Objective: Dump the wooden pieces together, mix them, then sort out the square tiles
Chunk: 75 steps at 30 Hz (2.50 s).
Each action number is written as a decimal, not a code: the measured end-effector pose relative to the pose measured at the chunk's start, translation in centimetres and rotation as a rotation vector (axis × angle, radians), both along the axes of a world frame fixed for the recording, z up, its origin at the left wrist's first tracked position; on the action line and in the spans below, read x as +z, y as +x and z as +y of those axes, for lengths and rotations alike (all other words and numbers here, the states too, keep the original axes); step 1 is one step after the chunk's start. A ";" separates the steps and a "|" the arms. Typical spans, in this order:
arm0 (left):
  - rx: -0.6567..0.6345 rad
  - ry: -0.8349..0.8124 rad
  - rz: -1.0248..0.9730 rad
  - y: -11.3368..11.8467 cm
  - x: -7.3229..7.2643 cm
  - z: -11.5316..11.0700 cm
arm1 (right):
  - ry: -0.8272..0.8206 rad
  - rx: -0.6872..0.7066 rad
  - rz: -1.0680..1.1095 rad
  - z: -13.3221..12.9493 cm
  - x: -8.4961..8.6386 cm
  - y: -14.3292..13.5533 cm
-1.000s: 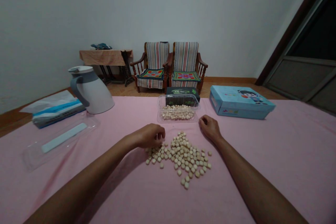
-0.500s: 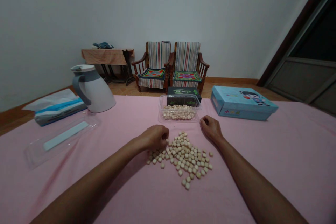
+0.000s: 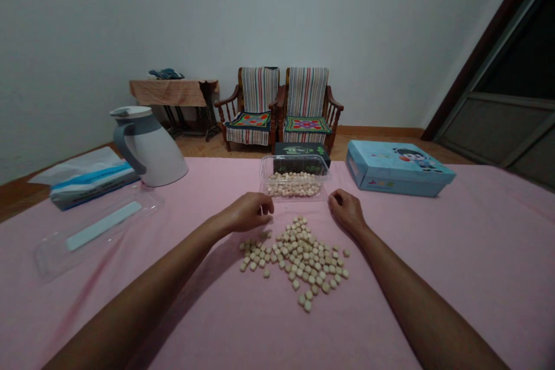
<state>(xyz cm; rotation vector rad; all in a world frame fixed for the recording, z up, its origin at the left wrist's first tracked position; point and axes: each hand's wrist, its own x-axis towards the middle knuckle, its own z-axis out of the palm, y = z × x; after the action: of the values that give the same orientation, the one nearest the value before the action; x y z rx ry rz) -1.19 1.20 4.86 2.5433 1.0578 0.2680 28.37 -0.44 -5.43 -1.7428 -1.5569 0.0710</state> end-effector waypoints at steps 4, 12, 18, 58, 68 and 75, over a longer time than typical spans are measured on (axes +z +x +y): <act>-0.050 -0.050 0.174 -0.5 -1.5 -1.6 | -0.009 0.000 -0.007 0.0 0.0 0.0; -0.010 0.021 0.164 0.7 -2.2 -1.1 | -0.009 -0.004 -0.001 -0.1 0.1 -0.1; 0.228 0.237 -0.214 2.7 0.9 2.3 | -0.007 -0.001 -0.011 0.0 0.1 -0.1; 0.370 0.053 -0.276 -3.2 -6.2 -8.4 | -0.002 -0.021 0.006 -0.2 0.2 -0.4; 0.386 -0.015 -0.237 -0.9 -8.9 -11.9 | -0.009 -0.031 -0.009 -0.3 0.4 -0.6; 0.292 -0.146 -0.352 3.9 -7.7 -9.7 | -0.008 -0.005 0.008 -0.3 0.5 -0.7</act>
<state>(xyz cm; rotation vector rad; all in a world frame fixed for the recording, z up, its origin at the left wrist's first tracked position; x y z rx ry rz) 2.74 -8.50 -2.82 2.1066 1.2481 0.6634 27.65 -0.77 -4.91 -1.7503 -1.5488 0.0819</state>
